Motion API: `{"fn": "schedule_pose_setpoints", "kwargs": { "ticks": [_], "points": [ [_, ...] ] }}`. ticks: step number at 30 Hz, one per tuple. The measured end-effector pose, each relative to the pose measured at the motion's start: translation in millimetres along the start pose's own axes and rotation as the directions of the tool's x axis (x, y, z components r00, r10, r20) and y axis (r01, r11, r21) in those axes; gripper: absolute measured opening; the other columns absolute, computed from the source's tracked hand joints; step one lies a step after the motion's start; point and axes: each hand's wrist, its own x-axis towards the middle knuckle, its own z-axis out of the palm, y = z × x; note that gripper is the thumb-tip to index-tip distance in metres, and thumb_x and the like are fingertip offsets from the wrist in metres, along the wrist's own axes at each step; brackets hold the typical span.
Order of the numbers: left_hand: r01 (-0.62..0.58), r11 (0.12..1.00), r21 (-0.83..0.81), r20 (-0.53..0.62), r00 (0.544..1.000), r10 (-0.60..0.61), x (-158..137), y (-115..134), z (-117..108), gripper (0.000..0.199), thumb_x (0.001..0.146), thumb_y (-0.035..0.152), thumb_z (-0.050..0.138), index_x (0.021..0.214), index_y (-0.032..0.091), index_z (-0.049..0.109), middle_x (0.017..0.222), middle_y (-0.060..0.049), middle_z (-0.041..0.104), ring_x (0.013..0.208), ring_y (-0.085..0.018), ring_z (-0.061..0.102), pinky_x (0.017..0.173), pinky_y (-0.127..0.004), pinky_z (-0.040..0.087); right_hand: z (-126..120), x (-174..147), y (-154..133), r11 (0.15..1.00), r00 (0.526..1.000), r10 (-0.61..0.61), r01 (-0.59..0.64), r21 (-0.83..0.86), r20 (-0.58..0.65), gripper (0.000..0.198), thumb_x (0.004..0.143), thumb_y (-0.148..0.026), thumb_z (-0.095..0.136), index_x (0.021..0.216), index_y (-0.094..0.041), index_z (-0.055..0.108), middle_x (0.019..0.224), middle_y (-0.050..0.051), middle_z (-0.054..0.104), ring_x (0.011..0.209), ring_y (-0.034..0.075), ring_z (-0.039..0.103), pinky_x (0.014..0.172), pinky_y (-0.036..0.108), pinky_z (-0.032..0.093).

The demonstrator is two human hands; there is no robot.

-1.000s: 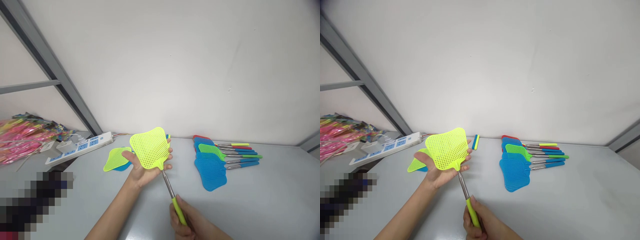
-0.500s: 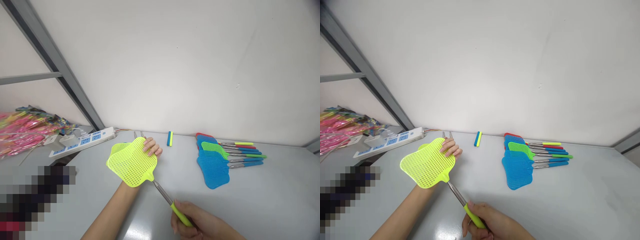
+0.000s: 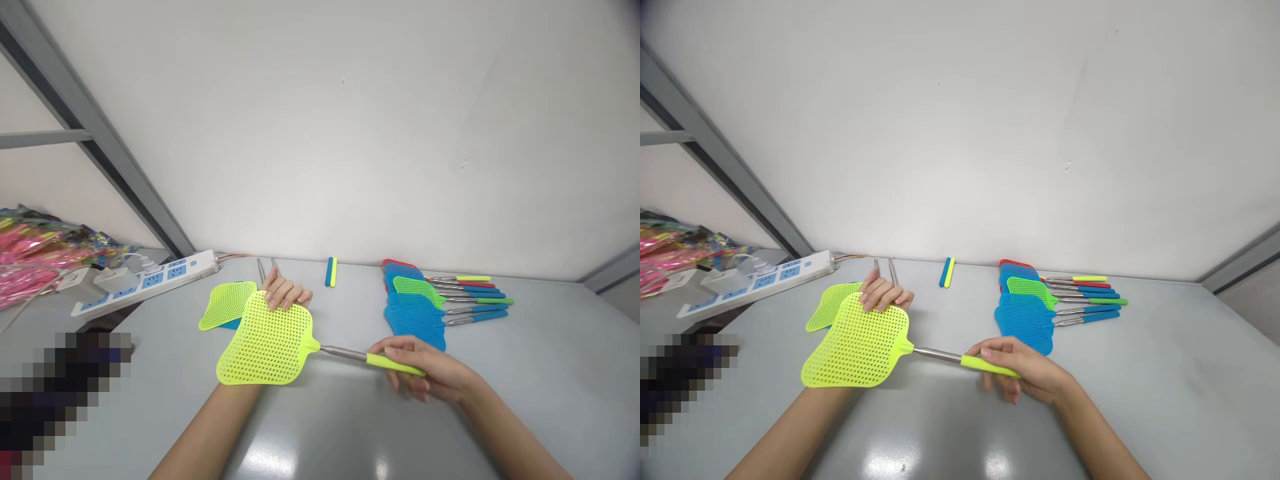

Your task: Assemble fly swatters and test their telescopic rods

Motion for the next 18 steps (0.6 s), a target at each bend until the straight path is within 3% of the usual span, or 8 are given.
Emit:
{"fn": "schedule_pose_setpoints", "kwargs": {
  "ticks": [4, 8, 11, 14, 16, 18],
  "points": [
    [0.005, 1.000, 0.023, -0.062, 0.998, -0.003, 1, 2, -4, 0.043, 0.083, 0.020, 0.034, 0.040, 0.017, 0.031, 0.034, 0.006, 0.033, 0.035, -0.006, 0.032, 0.053, -0.024, 0.035, -20, -7, -3, 0.997, 0.995, -0.021, 0.028, 0.070, -0.096, 0.033, 0.076, -0.034, 0.048, 0.102, -0.014, 0.054, 0.065, 0.005, 0.061, 0.031, 0.000, 0.026, 0.032, 0.014, 0.032],
    [0.042, 0.999, 0.028, -0.152, 0.988, -0.037, 3, 5, -6, 0.036, 0.081, 0.028, 0.036, 0.047, 0.017, 0.039, 0.041, 0.004, 0.041, 0.044, -0.008, 0.044, 0.058, -0.026, 0.039, -33, -15, -5, 0.982, 0.989, -0.142, 0.145, 0.121, -0.029, 0.031, 0.076, -0.028, 0.048, 0.101, -0.011, 0.056, 0.067, 0.007, 0.060, 0.033, 0.001, 0.027, 0.033, 0.017, 0.030],
    [0.089, 0.994, 0.057, -0.228, 0.971, -0.074, 4, 5, -5, 0.025, 0.078, 0.034, 0.039, 0.066, 0.017, 0.053, 0.065, -0.001, 0.057, 0.066, -0.015, 0.055, 0.066, -0.032, 0.042, -37, -22, -9, 0.962, 0.975, -0.223, 0.224, 0.158, -0.026, 0.036, 0.074, -0.028, 0.048, 0.103, -0.009, 0.057, 0.061, 0.005, 0.055, 0.039, 0.005, 0.033, 0.039, 0.021, 0.033],
    [0.121, 0.961, 0.248, -0.263, 0.963, -0.054, 6, 4, -2, 0.024, 0.076, 0.036, 0.044, 0.082, 0.017, 0.057, 0.094, -0.006, 0.058, 0.086, -0.021, 0.054, 0.074, -0.036, 0.041, -39, -27, -13, 0.956, 0.967, -0.246, 0.254, 0.150, -0.068, 0.037, 0.073, -0.030, 0.048, 0.102, -0.009, 0.058, 0.057, 0.004, 0.050, 0.044, 0.008, 0.036, 0.043, 0.024, 0.033],
    [0.088, 0.846, 0.526, -0.241, 0.969, 0.049, 7, 4, -1, 0.024, 0.074, 0.035, 0.047, 0.083, 0.016, 0.059, 0.099, -0.006, 0.057, 0.089, -0.023, 0.052, 0.073, -0.033, 0.041, -42, -28, -14, 0.958, 0.963, -0.248, 0.259, 0.124, -0.103, 0.036, 0.072, -0.030, 0.049, 0.100, -0.010, 0.060, 0.055, 0.003, 0.048, 0.044, 0.008, 0.036, 0.044, 0.025, 0.032],
    [-0.006, 0.586, 0.810, -0.129, 0.974, 0.188, 7, 3, -1, 0.019, 0.071, 0.031, 0.054, 0.079, 0.017, 0.062, 0.094, -0.005, 0.058, 0.087, -0.022, 0.052, 0.074, -0.029, 0.038, -46, -29, -15, 0.962, 0.960, -0.245, 0.257, 0.090, -0.133, 0.034, 0.071, -0.029, 0.050, 0.097, -0.011, 0.061, 0.055, 0.003, 0.047, 0.045, 0.009, 0.036, 0.045, 0.026, 0.031]
  ]
}}
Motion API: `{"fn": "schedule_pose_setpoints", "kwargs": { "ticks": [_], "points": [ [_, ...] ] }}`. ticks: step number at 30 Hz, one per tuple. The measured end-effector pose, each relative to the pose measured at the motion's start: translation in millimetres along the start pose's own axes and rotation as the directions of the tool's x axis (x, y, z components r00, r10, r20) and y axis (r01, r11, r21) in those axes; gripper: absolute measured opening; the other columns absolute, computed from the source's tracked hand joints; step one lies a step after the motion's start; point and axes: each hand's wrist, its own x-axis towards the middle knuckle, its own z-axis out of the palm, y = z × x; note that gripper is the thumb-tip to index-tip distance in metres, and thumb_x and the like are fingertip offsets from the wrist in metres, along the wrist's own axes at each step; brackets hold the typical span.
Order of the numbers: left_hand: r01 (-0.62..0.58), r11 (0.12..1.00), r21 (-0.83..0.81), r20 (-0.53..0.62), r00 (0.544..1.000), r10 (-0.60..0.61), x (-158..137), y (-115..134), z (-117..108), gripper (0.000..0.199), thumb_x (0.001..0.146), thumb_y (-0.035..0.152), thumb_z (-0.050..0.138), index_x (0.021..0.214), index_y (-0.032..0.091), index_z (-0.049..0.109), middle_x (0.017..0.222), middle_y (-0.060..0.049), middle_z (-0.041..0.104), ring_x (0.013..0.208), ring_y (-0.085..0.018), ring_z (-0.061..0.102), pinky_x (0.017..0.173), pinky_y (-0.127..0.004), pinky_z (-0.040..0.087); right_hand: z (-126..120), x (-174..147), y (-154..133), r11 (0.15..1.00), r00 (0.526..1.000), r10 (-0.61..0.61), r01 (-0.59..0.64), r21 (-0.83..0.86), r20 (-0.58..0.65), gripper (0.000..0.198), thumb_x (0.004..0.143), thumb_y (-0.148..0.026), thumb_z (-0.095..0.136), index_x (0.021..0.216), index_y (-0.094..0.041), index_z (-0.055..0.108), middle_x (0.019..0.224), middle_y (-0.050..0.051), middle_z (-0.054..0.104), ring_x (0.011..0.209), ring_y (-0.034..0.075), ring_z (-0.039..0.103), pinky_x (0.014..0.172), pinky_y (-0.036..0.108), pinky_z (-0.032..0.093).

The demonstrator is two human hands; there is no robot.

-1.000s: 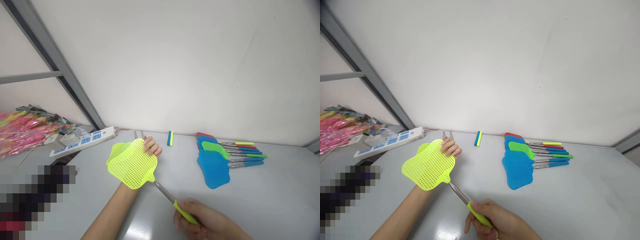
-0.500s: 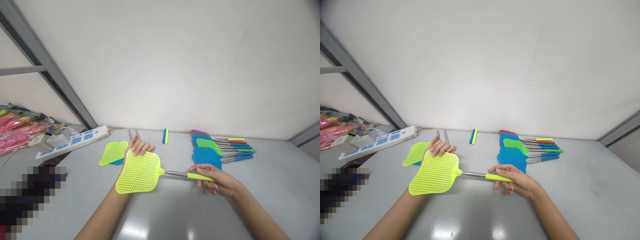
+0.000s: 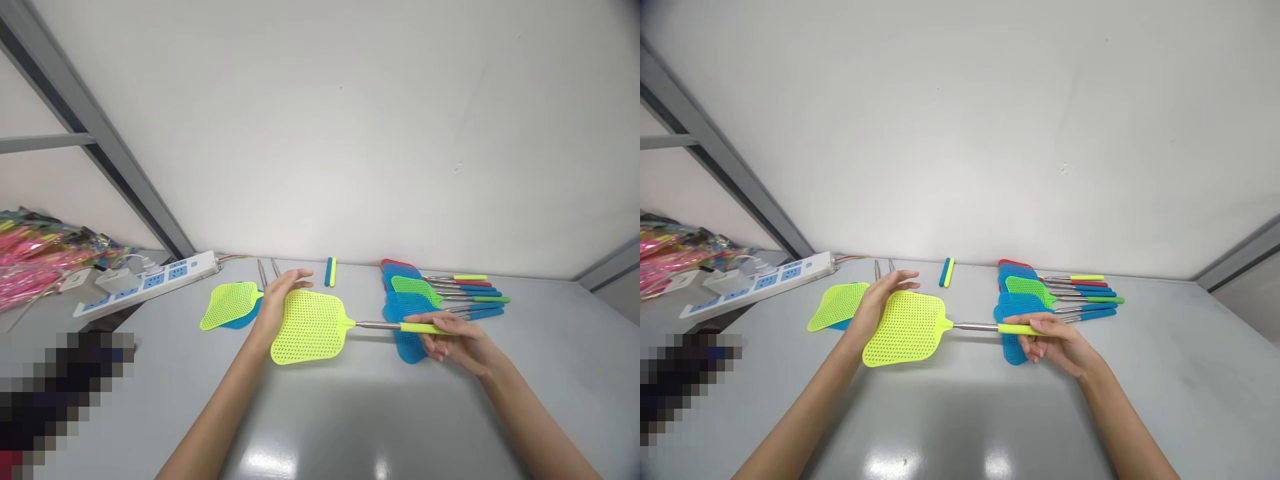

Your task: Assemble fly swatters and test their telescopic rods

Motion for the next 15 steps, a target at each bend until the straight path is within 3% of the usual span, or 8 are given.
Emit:
{"fn": "schedule_pose_setpoints", "kwargs": {
  "ticks": [2, 5, 7, 10, 15],
  "points": [
    [-0.189, 0.925, 0.330, 0.081, 0.982, 0.172, -2, -1, 0, 0.013, 0.067, 0.026, 0.058, 0.076, 0.019, 0.064, 0.086, -0.004, 0.059, 0.086, -0.021, 0.050, 0.079, -0.028, 0.033, -2, 0, 0, 1.000, 1.000, 0.000, 0.000, -0.027, -0.011, 0.031, 0.070, -0.027, 0.052, 0.096, -0.013, 0.062, 0.056, 0.003, 0.048, 0.046, 0.009, 0.036, 0.046, 0.026, 0.031],
    [-0.384, 0.688, 0.616, 0.291, 0.922, 0.255, -9, -4, 2, 0.013, 0.066, 0.025, 0.059, 0.078, 0.023, 0.065, 0.094, -0.004, 0.058, 0.096, -0.023, 0.044, 0.092, -0.033, 0.017, -1, 0, 0, 0.999, 1.000, -0.001, 0.001, -0.045, 0.001, 0.030, 0.071, -0.025, 0.052, 0.097, -0.014, 0.062, 0.058, 0.003, 0.049, 0.047, 0.010, 0.037, 0.049, 0.027, 0.031],
    [-0.460, 0.572, 0.679, 0.386, 0.886, 0.255, -16, -6, 6, 0.021, 0.066, 0.028, 0.060, 0.086, 0.027, 0.063, 0.109, -0.004, 0.052, 0.106, -0.026, 0.038, 0.095, -0.038, 0.007, 1, 0, 0, 0.998, 1.000, 0.003, -0.002, -0.064, 0.007, 0.030, 0.072, -0.025, 0.052, 0.098, -0.013, 0.062, 0.058, 0.004, 0.049, 0.048, 0.010, 0.038, 0.050, 0.028, 0.031],
    [-0.550, 0.501, 0.669, 0.539, 0.822, 0.184, -26, -9, 14, 0.032, 0.066, 0.032, 0.060, 0.098, 0.029, 0.058, 0.117, -0.005, 0.047, 0.111, -0.027, 0.033, 0.095, -0.041, 0.003, 3, 1, 1, 0.995, 1.000, -0.006, 0.007, -0.099, 0.009, 0.030, 0.072, -0.026, 0.052, 0.099, -0.014, 0.061, 0.058, 0.004, 0.051, 0.050, 0.011, 0.039, 0.051, 0.028, 0.031],
    [-0.642, 0.381, 0.666, 0.653, 0.748, 0.117, -32, -20, 20, 0.012, 0.076, 0.027, 0.047, 0.076, 0.023, 0.058, 0.096, -0.005, 0.053, 0.093, -0.022, 0.046, 0.092, -0.044, 0.002, 3, 2, 2, 0.983, 0.999, 0.012, -0.002, -0.182, 0.053, 0.033, 0.073, -0.029, 0.051, 0.099, -0.012, 0.061, 0.062, 0.006, 0.056, 0.055, 0.013, 0.046, 0.054, 0.029, 0.033]
  ]
}}
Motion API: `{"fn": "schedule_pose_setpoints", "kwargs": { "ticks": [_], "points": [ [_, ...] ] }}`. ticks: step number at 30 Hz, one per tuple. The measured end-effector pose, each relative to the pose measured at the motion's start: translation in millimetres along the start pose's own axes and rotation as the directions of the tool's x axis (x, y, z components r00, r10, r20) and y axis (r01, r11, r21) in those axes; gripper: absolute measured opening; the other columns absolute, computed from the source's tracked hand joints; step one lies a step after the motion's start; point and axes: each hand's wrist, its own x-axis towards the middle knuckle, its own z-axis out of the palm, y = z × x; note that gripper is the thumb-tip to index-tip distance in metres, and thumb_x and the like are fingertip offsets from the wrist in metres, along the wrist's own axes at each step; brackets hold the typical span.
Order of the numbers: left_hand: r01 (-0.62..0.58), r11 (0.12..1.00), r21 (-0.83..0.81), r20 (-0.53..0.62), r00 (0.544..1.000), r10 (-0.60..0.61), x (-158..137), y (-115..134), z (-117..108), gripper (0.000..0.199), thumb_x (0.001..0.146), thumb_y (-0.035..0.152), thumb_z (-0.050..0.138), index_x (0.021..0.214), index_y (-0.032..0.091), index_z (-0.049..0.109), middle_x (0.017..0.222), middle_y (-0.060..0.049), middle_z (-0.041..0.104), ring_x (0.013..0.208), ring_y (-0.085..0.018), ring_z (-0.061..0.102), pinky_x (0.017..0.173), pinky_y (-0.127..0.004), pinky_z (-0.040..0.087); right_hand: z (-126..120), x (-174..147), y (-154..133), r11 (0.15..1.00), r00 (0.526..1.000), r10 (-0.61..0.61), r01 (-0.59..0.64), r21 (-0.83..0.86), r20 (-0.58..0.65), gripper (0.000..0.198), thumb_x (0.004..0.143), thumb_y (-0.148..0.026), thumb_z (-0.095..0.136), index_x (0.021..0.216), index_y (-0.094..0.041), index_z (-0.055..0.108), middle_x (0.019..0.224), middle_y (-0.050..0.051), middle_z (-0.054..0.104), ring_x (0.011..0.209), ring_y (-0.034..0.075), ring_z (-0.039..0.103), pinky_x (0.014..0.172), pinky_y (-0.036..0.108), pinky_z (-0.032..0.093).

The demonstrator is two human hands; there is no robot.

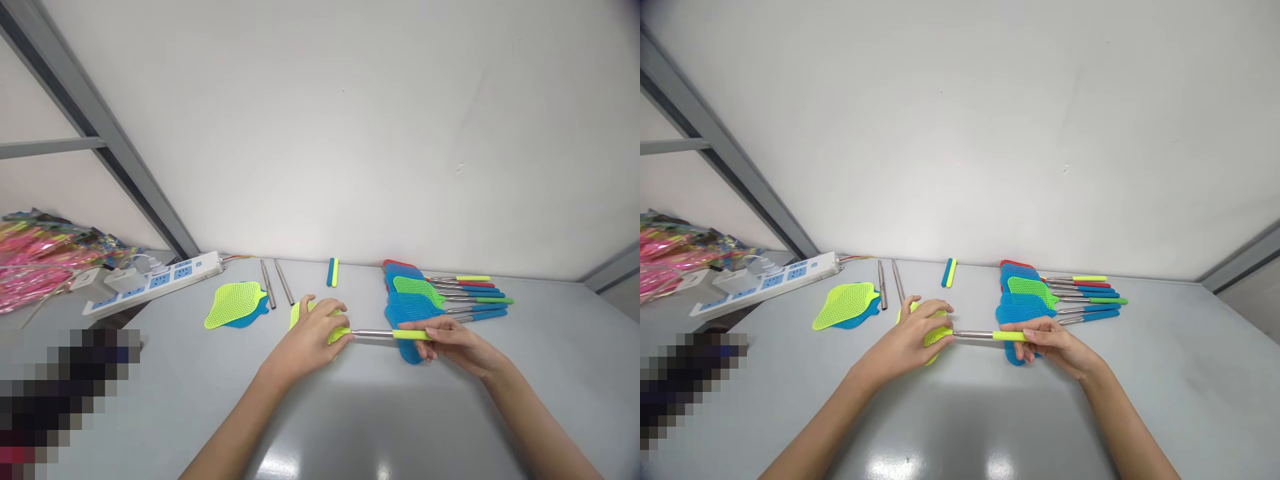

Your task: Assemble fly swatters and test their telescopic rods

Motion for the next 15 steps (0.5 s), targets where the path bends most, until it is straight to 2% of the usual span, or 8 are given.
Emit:
{"fn": "schedule_pose_setpoints", "kwargs": {
  "ticks": [5, 7, 9, 12, 15],
  "points": [
    [-0.021, 0.993, 0.117, 0.013, 1.000, 0.019, 1, 4, 9, 0.014, 0.079, 0.021, 0.040, 0.070, 0.020, 0.050, 0.074, -0.001, 0.050, 0.077, -0.018, 0.044, 0.089, -0.044, 0.007, -2, -3, -4, 0.999, 1.000, 0.006, -0.005, 0.053, -0.019, 0.040, 0.076, -0.034, 0.045, 0.108, -0.013, 0.055, 0.075, 0.011, 0.059, 0.070, 0.019, 0.051, 0.070, 0.036, 0.036],
    [-0.023, 0.994, 0.105, -0.021, 0.999, 0.025, 2, 9, 8, 0.015, 0.080, 0.021, 0.037, 0.070, 0.021, 0.049, 0.072, -0.001, 0.049, 0.075, -0.018, 0.042, 0.087, -0.042, 0.011, -4, -4, -5, 0.992, 0.996, -0.034, 0.043, 0.115, -0.077, 0.041, 0.075, -0.038, 0.044, 0.110, -0.017, 0.052, 0.083, 0.011, 0.057, 0.075, 0.020, 0.051, 0.073, 0.038, 0.037],
    [-0.020, 0.997, 0.076, -0.071, 0.997, 0.025, 3, 14, 5, 0.016, 0.080, 0.022, 0.037, 0.072, 0.021, 0.050, 0.073, -0.002, 0.050, 0.074, -0.018, 0.040, 0.085, -0.041, 0.012, -4, -2, -5, 0.978, 0.983, -0.106, 0.131, 0.164, -0.151, 0.038, 0.075, -0.040, 0.043, 0.104, -0.020, 0.055, 0.088, 0.010, 0.055, 0.077, 0.020, 0.050, 0.072, 0.037, 0.038],
    [-0.042, 0.998, 0.042, -0.117, 0.992, 0.046, 3, 20, 4, 0.015, 0.080, 0.021, 0.038, 0.077, 0.022, 0.052, 0.077, -0.003, 0.053, 0.075, -0.019, 0.039, 0.084, -0.042, 0.008, 10, 5, 0, 0.949, 0.964, -0.179, 0.222, 0.223, -0.198, 0.033, 0.075, -0.043, 0.042, 0.096, -0.021, 0.055, 0.083, 0.007, 0.053, 0.073, 0.017, 0.049, 0.069, 0.035, 0.040],
    [-0.106, 0.992, 0.064, -0.102, 0.988, 0.112, 2, 25, 8, 0.016, 0.080, 0.020, 0.038, 0.080, 0.023, 0.054, 0.072, -0.003, 0.054, 0.076, -0.020, 0.039, 0.083, -0.044, 0.006, 40, 13, 11, 0.960, 0.977, -0.159, 0.186, 0.209, -0.139, 0.024, 0.074, -0.039, 0.049, 0.087, -0.019, 0.051, 0.069, 0.003, 0.051, 0.065, 0.015, 0.049, 0.062, 0.031, 0.041]
  ]
}}
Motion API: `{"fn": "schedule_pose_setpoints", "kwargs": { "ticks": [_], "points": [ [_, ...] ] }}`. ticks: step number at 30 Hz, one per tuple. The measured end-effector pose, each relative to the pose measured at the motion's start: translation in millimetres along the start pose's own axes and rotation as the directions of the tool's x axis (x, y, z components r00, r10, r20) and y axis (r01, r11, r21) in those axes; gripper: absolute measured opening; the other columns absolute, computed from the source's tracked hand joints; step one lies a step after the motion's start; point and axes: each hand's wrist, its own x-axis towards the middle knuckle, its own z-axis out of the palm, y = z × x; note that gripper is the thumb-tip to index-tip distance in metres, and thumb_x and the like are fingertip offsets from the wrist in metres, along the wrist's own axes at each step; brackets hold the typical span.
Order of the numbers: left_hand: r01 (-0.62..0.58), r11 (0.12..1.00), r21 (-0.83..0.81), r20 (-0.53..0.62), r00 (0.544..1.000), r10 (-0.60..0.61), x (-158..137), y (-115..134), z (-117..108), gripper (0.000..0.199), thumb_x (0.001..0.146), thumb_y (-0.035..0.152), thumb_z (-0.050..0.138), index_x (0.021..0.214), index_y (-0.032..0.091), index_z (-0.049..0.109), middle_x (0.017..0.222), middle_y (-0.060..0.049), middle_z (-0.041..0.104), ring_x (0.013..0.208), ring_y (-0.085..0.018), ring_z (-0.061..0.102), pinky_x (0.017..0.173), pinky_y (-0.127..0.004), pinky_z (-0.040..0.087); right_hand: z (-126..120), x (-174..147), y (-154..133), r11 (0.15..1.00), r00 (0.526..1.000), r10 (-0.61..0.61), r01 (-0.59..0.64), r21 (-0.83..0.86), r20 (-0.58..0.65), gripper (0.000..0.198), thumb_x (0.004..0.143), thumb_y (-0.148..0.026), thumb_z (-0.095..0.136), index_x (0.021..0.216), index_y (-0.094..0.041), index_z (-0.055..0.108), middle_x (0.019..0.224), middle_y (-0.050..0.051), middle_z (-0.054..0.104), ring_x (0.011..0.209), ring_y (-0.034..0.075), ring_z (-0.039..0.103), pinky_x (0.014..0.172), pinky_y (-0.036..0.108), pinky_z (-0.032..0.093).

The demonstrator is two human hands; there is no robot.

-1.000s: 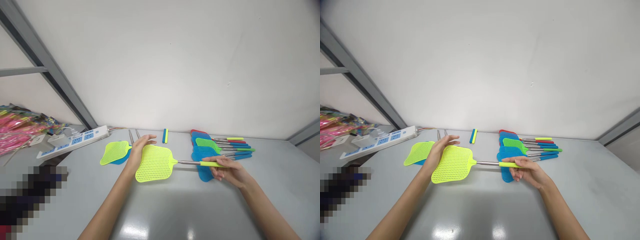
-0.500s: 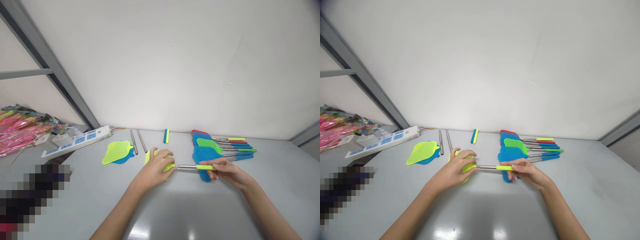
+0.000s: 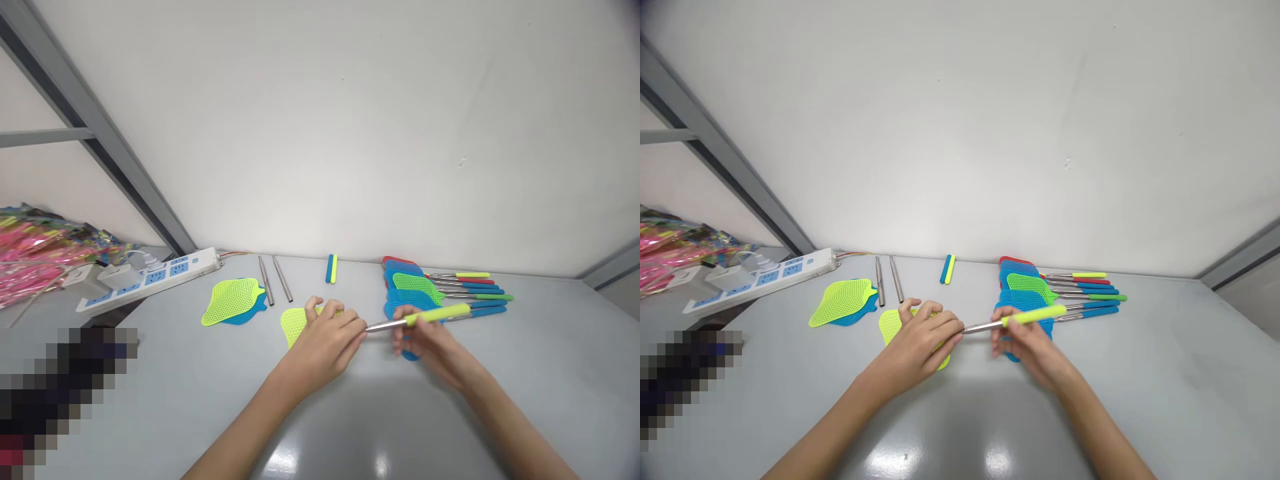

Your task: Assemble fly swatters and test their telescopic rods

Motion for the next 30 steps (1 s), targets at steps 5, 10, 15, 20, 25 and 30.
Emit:
{"fn": "schedule_pose_setpoints", "kwargs": {
  "ticks": [5, 10, 15, 20, 25, 30],
  "points": [
    [-0.084, 0.987, 0.135, 0.174, 0.983, 0.060, -4, 10, 10, 0.020, 0.081, 0.016, 0.034, 0.078, 0.020, 0.053, 0.068, -0.003, 0.053, 0.077, -0.021, 0.040, 0.082, -0.044, 0.011, 34, 2, 34, 0.997, 0.997, 0.071, -0.070, -0.033, 0.018, 0.025, 0.077, -0.040, 0.046, 0.066, -0.018, 0.042, 0.051, -0.003, 0.042, 0.046, 0.010, 0.043, 0.040, 0.021, 0.035],
    [-0.113, 0.986, 0.124, 0.077, 0.992, 0.104, -6, 10, 14, 0.016, 0.080, 0.021, 0.038, 0.075, 0.021, 0.054, 0.060, -0.003, 0.054, 0.078, -0.022, 0.042, 0.081, -0.044, 0.013, 37, 1, 43, 0.988, 0.991, 0.136, -0.135, -0.071, 0.012, 0.033, 0.079, -0.042, 0.038, 0.060, -0.016, 0.043, 0.044, -0.004, 0.040, 0.038, 0.008, 0.037, 0.034, 0.019, 0.026],
    [-0.093, 0.988, 0.124, 0.102, 0.992, 0.080, -7, 7, 13, 0.018, 0.079, 0.023, 0.042, 0.064, 0.020, 0.053, 0.054, -0.001, 0.053, 0.077, -0.021, 0.043, 0.082, -0.044, 0.013, 35, 3, 43, 0.976, 0.982, 0.186, -0.187, -0.110, -0.018, 0.038, 0.077, -0.039, 0.041, 0.047, -0.015, 0.039, 0.038, -0.005, 0.035, 0.034, 0.005, 0.030, 0.035, 0.020, 0.016],
    [-0.041, 0.996, 0.080, 0.194, 0.981, 0.024, -6, 9, 9, 0.019, 0.079, 0.018, 0.041, 0.065, 0.019, 0.053, 0.054, 0.000, 0.053, 0.075, -0.019, 0.041, 0.083, -0.043, 0.015, 36, 5, 49, 0.985, 0.985, 0.169, -0.170, -0.022, -0.035, 0.033, 0.073, -0.028, 0.044, 0.044, -0.016, 0.035, 0.036, -0.007, 0.026, 0.036, 0.004, 0.021, 0.039, 0.022, 0.012],
    [0.020, 0.992, 0.126, 0.269, 0.962, -0.053, -5, 11, 7, 0.017, 0.079, 0.017, 0.040, 0.066, 0.018, 0.051, 0.057, 0.002, 0.052, 0.078, -0.017, 0.038, 0.084, -0.041, 0.015, 37, 7, 51, 0.986, 0.985, 0.166, -0.167, -0.022, -0.056, 0.031, 0.071, -0.026, 0.044, 0.043, -0.017, 0.034, 0.036, -0.008, 0.023, 0.036, 0.005, 0.017, 0.040, 0.024, 0.010],
    [0.019, 0.991, 0.135, 0.274, 0.960, -0.055, -3, 11, 6, 0.019, 0.079, 0.017, 0.040, 0.061, 0.017, 0.048, 0.057, 0.002, 0.051, 0.076, -0.015, 0.038, 0.082, -0.039, 0.017, 35, 9, 50, 0.988, 0.990, 0.113, -0.121, -0.095, -0.085, 0.033, 0.072, -0.028, 0.045, 0.043, -0.017, 0.033, 0.037, -0.007, 0.024, 0.037, 0.005, 0.018, 0.040, 0.024, 0.011]
  ]
}}
